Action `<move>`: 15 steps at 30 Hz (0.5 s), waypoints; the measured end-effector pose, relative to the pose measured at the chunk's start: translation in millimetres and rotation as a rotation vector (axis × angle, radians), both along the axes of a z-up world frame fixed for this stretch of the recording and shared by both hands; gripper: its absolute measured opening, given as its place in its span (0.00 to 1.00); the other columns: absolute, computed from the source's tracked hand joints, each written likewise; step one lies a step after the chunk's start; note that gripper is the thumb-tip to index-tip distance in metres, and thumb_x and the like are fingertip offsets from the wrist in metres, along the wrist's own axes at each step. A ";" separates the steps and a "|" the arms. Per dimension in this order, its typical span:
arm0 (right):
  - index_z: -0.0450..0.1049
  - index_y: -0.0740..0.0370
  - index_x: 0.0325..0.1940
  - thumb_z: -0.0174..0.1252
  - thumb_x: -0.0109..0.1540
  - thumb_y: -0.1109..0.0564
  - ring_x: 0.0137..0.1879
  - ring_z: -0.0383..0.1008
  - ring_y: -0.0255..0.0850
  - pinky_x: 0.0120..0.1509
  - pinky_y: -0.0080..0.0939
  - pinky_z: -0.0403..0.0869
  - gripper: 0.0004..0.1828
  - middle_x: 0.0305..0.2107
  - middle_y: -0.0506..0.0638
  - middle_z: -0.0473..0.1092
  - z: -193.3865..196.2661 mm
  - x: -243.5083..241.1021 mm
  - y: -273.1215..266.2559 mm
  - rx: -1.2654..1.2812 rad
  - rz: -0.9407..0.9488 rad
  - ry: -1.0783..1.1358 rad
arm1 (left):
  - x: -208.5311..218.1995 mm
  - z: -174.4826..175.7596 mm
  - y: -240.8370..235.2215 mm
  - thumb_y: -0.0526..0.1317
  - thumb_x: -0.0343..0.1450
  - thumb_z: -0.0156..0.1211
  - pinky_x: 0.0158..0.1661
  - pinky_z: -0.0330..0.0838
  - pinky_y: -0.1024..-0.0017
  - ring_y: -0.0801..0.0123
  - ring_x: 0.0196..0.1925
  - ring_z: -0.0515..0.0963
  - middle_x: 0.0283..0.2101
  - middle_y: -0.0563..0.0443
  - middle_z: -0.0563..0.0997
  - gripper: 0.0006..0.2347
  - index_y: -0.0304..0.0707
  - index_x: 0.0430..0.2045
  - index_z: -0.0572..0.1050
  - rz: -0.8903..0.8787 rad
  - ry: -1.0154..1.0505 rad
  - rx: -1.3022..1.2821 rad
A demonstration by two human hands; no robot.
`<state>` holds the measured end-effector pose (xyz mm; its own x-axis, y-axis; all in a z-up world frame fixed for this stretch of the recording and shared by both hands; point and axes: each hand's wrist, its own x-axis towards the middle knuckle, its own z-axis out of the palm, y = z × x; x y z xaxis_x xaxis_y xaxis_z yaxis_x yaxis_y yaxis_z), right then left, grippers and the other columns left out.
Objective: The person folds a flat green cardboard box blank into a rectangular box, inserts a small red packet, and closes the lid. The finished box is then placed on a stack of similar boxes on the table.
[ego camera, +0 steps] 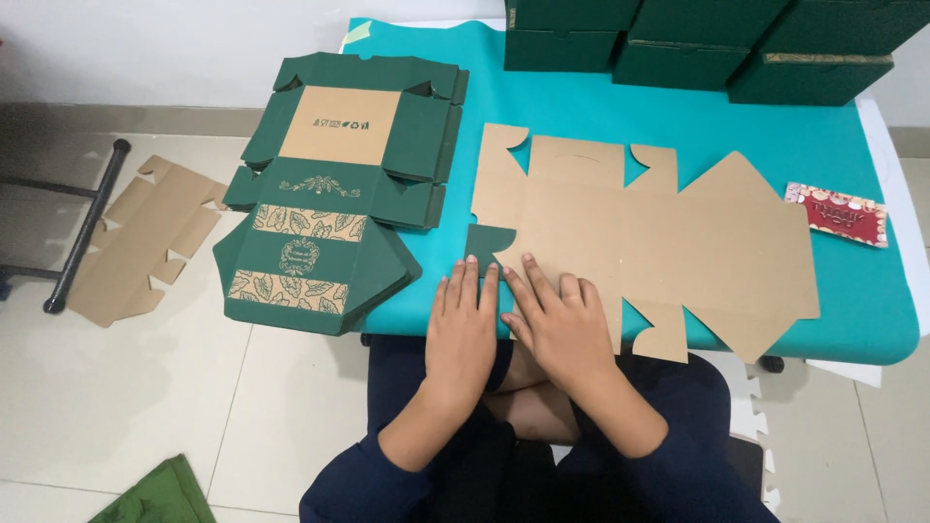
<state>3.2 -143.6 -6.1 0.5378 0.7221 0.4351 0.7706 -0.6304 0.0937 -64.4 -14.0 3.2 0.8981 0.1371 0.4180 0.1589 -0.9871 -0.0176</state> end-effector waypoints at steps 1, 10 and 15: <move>0.63 0.45 0.65 0.38 0.65 0.36 0.47 0.64 0.50 0.55 0.49 0.61 0.28 0.56 0.48 0.65 -3.0 -1.4 -0.3 -0.004 -0.012 0.022 | -2.2 1.4 -0.2 0.36 0.72 0.45 0.58 0.60 0.62 0.55 0.61 0.68 0.54 0.39 0.71 0.15 0.40 0.55 0.67 -0.008 0.044 -0.008; 0.67 0.50 0.61 0.42 0.64 0.40 0.56 0.62 0.55 0.63 0.56 0.57 0.25 0.56 0.55 0.65 -7.1 -5.1 7.5 -0.047 -0.036 0.103 | 0.0 -0.1 -8.7 0.36 0.70 0.47 0.65 0.49 0.54 0.49 0.65 0.63 0.57 0.32 0.69 0.18 0.32 0.54 0.67 -0.004 0.144 0.021; 0.67 0.54 0.60 0.40 0.66 0.43 0.65 0.60 0.56 0.69 0.58 0.53 0.23 0.56 0.60 0.65 0.0 -0.2 9.4 -0.072 0.015 0.158 | -1.7 -14.9 -4.0 0.34 0.70 0.46 0.61 0.56 0.56 0.49 0.62 0.66 0.57 0.34 0.68 0.18 0.32 0.55 0.66 -0.026 0.106 -0.025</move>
